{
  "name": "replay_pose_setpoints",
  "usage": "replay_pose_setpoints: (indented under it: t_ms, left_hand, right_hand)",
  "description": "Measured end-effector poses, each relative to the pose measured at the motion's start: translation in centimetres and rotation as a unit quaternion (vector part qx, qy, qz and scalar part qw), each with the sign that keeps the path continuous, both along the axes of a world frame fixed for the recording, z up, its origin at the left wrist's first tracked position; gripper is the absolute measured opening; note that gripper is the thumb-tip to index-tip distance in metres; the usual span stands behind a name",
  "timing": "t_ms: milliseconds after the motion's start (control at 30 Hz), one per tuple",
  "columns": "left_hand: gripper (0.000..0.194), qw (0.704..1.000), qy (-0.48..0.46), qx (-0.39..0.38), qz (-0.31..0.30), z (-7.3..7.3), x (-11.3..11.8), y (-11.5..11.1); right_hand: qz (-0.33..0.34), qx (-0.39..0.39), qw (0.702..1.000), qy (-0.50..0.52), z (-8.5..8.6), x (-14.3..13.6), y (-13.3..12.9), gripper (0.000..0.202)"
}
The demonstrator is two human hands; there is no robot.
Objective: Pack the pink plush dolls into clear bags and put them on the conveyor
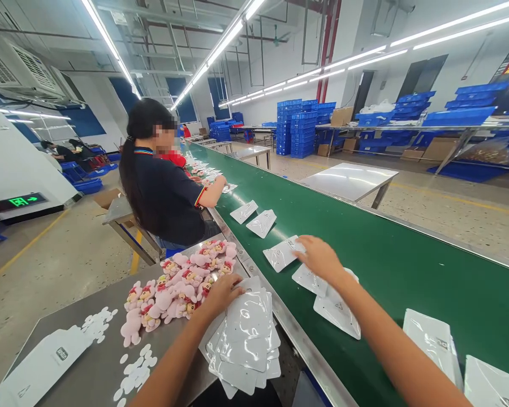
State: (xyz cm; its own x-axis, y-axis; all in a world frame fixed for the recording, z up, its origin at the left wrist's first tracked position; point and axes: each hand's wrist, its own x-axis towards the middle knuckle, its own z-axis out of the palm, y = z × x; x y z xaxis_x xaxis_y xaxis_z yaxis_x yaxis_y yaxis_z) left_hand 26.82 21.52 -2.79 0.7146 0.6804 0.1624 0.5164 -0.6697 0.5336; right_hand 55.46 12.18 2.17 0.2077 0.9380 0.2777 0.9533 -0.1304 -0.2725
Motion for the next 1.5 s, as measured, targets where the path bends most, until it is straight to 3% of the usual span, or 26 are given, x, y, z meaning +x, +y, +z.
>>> replay_pose_setpoints:
  t_ms: [67, 133, 200, 267, 333, 433, 500, 567, 667, 767, 900, 1033, 1067, 1200, 1300, 1400, 1500]
  left_hand:
    - [0.011, 1.0, -0.018, 0.003, 0.001, 0.8, -0.3, -0.2]
    - [0.012, 0.999, -0.031, 0.01, 0.009, 1.8, -0.9, -0.7]
    - [0.023, 0.994, -0.099, -0.022, 0.032, 2.7, -2.0, -1.3]
    - [0.047, 0.964, -0.226, -0.127, 0.051, 3.3, -3.3, -1.9]
    - [0.064, 0.898, -0.331, -0.284, 0.054, 3.6, -4.8, -2.5]
    - [0.061, 0.805, -0.367, -0.456, 0.096, 3.4, -6.3, -3.1]
    - [0.055, 0.771, -0.386, -0.481, 0.16, 3.3, -6.9, -3.3]
    - [0.051, 0.759, -0.41, -0.461, 0.207, 3.2, -7.2, -3.3]
    - [0.046, 0.767, -0.42, -0.427, 0.229, 3.0, -7.5, -3.2]
    - [0.04, 0.794, -0.405, -0.396, 0.223, 2.8, -7.5, -3.1]
    - [0.036, 0.858, -0.345, -0.332, 0.185, 3.0, -6.7, -3.4]
    - [0.032, 0.904, -0.284, -0.274, 0.165, 4.0, -5.5, -4.2]
    - [0.031, 0.91, -0.275, -0.262, 0.164, 4.2, -5.2, -4.4]
    - [0.027, 0.92, -0.259, -0.249, 0.155, 4.4, -4.6, -5.2]
    - [0.023, 0.919, -0.264, -0.275, 0.098, 4.3, -4.1, -5.6]
    - [0.026, 0.924, -0.25, -0.285, 0.048, 5.1, -3.2, -6.1]
    - [0.029, 0.93, -0.244, -0.274, 0.032, 6.6, -2.0, -6.5]
  right_hand:
    - [0.153, 0.011, 0.987, 0.043, -0.1, -4.6, 0.6, 0.043]
    - [0.259, 0.0, 0.964, 0.054, 0.0, -8.7, 1.3, 0.037]
    - [0.31, 0.001, 0.948, 0.065, 0.3, -11.5, 2.0, 0.023]
    - [0.329, 0.026, 0.937, 0.111, 0.8, -13.1, 2.6, 0.021]
    - [0.34, 0.053, 0.921, 0.18, 1.3, -14.0, 3.5, 0.022]
    - [0.3, 0.012, 0.915, 0.27, 1.1, -14.7, 5.8, 0.026]
    - [0.201, -0.033, 0.933, 0.296, 0.2, -14.8, 7.8, 0.035]
    - [0.109, -0.054, 0.948, 0.294, -1.0, -14.6, 9.9, 0.042]
    - [0.09, -0.074, 0.952, 0.284, -2.7, -14.4, 12.1, 0.042]
    - [0.104, -0.061, 0.951, 0.285, -2.8, -14.6, 12.3, 0.036]
    - [0.102, 0.032, 0.946, 0.306, 0.5, -14.9, 9.5, 0.031]
    - [0.147, 0.114, 0.895, 0.406, 4.7, -15.4, 4.8, 0.034]
    - [0.153, 0.119, 0.893, 0.406, 5.5, -15.5, 3.7, 0.034]
    - [0.132, 0.102, 0.95, 0.264, 6.6, -15.1, 0.4, 0.035]
    - [0.144, 0.093, 0.974, 0.148, 6.3, -14.5, -0.8, 0.032]
    - [0.194, 0.118, 0.969, 0.1, 5.7, -14.4, -1.4, 0.026]
    - [0.285, 0.112, 0.948, 0.091, 5.4, -14.5, -2.0, 0.031]
